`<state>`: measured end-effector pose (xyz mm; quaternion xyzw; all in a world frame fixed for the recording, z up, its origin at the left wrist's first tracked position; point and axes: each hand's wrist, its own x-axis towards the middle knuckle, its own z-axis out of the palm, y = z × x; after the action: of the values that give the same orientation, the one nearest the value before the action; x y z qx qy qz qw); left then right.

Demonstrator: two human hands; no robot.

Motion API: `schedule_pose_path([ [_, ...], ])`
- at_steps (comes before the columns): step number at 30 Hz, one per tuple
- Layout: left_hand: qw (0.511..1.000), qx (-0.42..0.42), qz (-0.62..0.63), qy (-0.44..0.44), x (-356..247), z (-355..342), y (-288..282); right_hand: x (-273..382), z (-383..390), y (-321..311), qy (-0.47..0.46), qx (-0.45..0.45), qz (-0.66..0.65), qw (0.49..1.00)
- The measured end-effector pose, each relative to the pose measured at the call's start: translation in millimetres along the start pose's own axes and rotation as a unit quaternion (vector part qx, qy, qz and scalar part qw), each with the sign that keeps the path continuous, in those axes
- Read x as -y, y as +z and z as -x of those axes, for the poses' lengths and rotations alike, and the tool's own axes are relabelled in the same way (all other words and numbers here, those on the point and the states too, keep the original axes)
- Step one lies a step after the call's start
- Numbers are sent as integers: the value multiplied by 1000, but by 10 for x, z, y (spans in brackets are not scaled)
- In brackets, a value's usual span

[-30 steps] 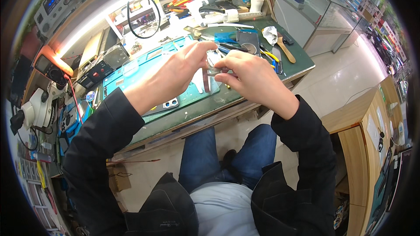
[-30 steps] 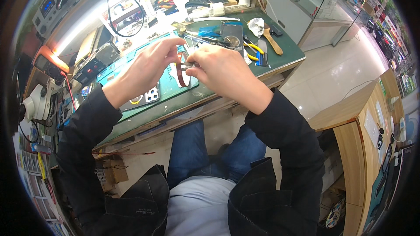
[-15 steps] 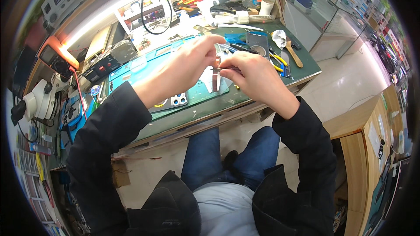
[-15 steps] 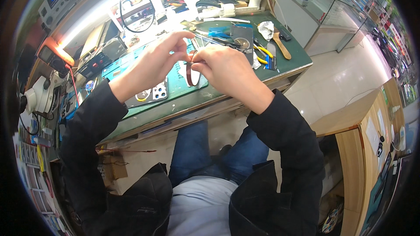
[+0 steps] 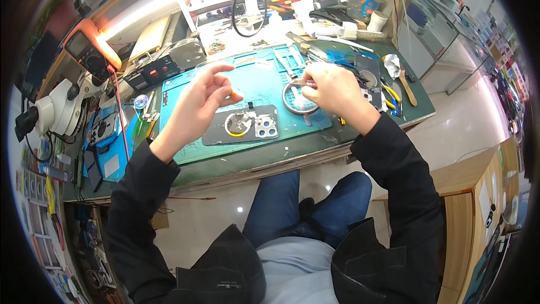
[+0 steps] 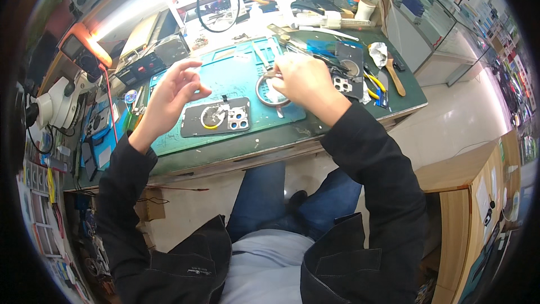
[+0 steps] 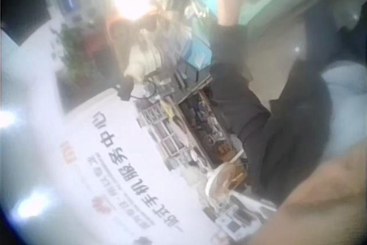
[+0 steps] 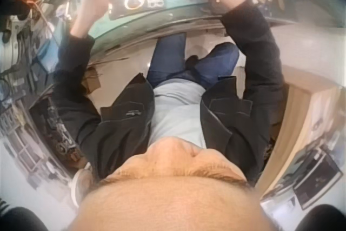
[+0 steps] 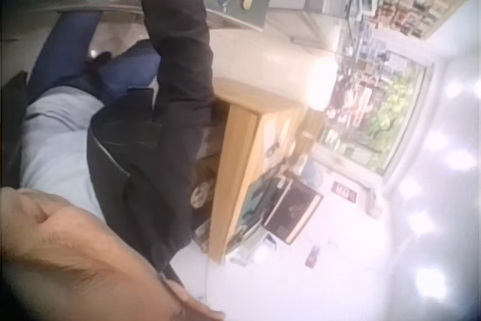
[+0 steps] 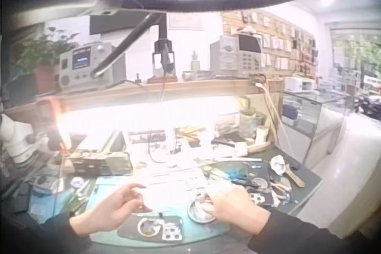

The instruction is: The person cleans a small electronic component with a brush and screwdriver, then applies adhesive tape to the back of a smartphone. They place the component into the phone's back cover and press it into place.

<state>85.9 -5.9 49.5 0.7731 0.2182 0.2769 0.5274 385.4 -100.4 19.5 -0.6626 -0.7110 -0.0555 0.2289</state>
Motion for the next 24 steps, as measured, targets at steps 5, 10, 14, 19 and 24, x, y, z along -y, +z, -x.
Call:
schedule_pose_path([
  [5,998,-56,19,-6,335,380,-297,-159,122,52,-12,-45,10,999],
  [10,995,-48,86,-23,497,516,-335,39,-70,110,-35,-99,119,987],
  [14,971,-32,221,-83,432,493,-205,722,-112,44,2,52,-193,980],
  [19,961,-33,257,-97,333,438,-149,1135,-35,234,-38,38,-414,909],
  [24,970,-74,217,-78,334,416,-96,1249,-91,387,65,75,-570,816],
])
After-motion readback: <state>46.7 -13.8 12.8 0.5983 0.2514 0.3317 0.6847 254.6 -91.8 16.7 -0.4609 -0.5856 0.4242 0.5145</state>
